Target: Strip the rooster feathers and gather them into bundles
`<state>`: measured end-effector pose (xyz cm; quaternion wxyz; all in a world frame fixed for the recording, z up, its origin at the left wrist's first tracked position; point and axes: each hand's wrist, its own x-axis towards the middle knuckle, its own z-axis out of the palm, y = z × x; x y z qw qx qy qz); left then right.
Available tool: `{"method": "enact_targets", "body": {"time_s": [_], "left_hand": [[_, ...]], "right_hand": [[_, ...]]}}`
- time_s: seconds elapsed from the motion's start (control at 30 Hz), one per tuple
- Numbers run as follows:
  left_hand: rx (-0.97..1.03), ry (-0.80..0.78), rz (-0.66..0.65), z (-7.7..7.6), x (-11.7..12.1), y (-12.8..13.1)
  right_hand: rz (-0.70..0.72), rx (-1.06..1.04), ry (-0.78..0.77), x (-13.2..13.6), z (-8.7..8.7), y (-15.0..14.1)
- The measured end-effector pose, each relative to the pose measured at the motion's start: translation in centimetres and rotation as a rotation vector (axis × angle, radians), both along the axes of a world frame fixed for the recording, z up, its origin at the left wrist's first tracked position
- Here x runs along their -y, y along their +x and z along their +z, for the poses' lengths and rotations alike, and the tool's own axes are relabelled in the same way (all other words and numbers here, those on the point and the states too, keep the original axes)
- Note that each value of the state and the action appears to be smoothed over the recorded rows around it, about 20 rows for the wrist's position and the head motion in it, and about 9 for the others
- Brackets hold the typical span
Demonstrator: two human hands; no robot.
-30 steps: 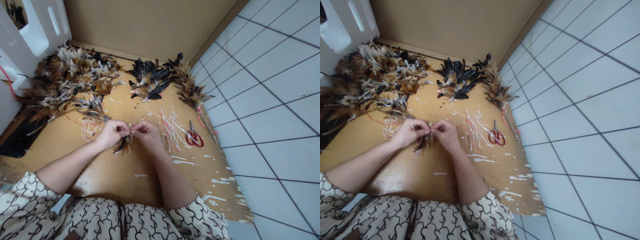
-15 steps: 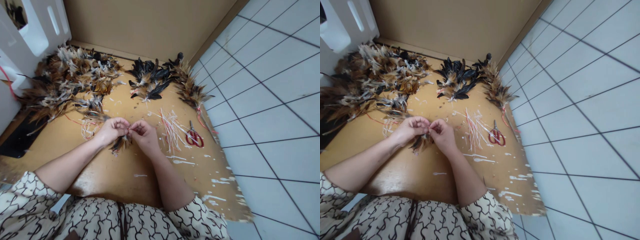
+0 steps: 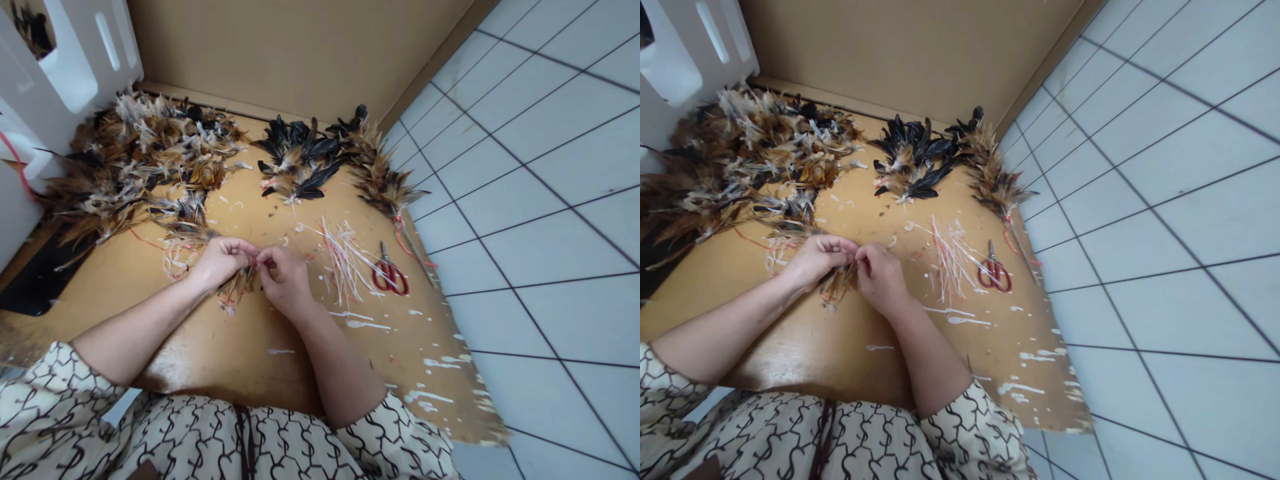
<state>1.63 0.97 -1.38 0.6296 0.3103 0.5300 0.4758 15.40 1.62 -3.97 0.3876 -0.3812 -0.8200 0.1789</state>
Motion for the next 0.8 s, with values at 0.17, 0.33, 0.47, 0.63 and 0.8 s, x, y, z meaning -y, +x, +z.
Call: {"method": "enact_targets", "body": {"time_s": [0.17,0.33,0.47,0.63,0.8], "left_hand": [[0.021,-0.031,-0.034,-0.14,0.16,0.14],[0.116,-0.008,-0.082,-0.48,0.29,0.25],[0.135,0.021,-0.044,-0.75,0.21,0.27],[0.140,0.033,-0.018,-0.75,0.18,0.35],[0.108,0.018,-0.035,-0.89,0.11,0.28]], "right_hand": [[0.022,0.107,0.277,0.08,-0.09,0.13],[-0.004,0.124,0.384,-0.03,-0.19,0.15],[-0.023,0.071,0.351,-0.23,-0.31,0.12],[-0.003,0.006,0.321,-0.38,-0.49,0.14],[-0.006,-0.025,0.317,-0.34,-0.52,0.16]]}}
